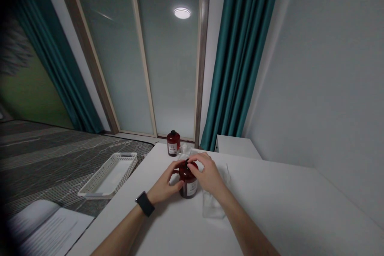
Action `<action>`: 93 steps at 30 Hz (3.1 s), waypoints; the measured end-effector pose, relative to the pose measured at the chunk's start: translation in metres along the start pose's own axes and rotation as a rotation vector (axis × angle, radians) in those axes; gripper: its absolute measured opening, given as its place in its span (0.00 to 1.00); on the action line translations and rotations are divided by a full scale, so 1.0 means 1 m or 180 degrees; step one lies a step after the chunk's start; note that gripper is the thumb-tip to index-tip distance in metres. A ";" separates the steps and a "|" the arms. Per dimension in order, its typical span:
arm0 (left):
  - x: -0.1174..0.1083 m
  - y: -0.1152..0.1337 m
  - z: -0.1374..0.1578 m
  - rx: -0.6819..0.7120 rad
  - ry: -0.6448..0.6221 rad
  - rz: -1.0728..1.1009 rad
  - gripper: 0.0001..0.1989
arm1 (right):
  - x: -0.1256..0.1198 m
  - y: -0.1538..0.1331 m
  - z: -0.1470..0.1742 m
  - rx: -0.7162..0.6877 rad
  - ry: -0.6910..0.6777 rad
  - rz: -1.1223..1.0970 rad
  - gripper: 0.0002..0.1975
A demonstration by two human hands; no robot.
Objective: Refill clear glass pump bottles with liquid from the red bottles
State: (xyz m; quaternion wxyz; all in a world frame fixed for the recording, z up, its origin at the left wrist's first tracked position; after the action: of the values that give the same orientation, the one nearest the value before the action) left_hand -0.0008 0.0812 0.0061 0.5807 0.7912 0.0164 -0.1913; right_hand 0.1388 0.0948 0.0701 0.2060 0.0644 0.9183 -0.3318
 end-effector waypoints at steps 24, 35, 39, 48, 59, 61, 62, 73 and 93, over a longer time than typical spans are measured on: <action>0.007 0.001 0.004 -0.0343 0.0201 -0.0148 0.28 | -0.004 -0.009 -0.001 0.0098 -0.0545 0.0050 0.06; 0.007 -0.001 0.005 -0.0318 0.0178 -0.0112 0.29 | -0.004 -0.008 0.001 0.0204 -0.0650 -0.0188 0.11; 0.007 0.001 0.004 -0.0356 0.0176 -0.0165 0.28 | -0.007 -0.009 0.000 0.0215 -0.0572 -0.0117 0.09; 0.006 0.002 0.005 -0.0397 0.0191 -0.0158 0.28 | -0.008 -0.007 0.001 0.0228 -0.0479 -0.0167 0.09; 0.006 0.001 0.005 -0.0390 0.0194 -0.0067 0.29 | -0.003 -0.003 0.003 0.0162 -0.0371 -0.0303 0.11; 0.006 0.001 0.004 -0.0383 0.0192 -0.0077 0.29 | -0.002 0.001 0.005 0.0249 -0.0365 -0.0353 0.12; 0.006 0.002 0.004 -0.0388 0.0191 -0.0087 0.29 | -0.002 0.003 0.005 0.0275 -0.0349 -0.0334 0.11; 0.007 0.001 0.004 -0.0398 0.0184 -0.0112 0.29 | -0.004 -0.003 0.004 0.0140 -0.0283 -0.0027 0.14; 0.007 0.005 0.005 -0.0363 0.0177 -0.0087 0.28 | 0.004 -0.008 0.005 0.0156 -0.0669 -0.0119 0.21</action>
State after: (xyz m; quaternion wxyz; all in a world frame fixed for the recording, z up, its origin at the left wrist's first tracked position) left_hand 0.0057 0.0737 0.0074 0.6214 0.7616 0.0541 -0.1759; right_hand 0.1351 0.0850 0.0696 0.2932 0.0172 0.8843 -0.3629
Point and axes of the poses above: each hand's wrist, its own z-axis away from the middle knuckle, its own x-axis out of the palm, y = z × x, the point moved 9 cm from there along -z, towards the middle knuckle, and after that the axes turned 12 degrees about -x, right-handed, at the moved point
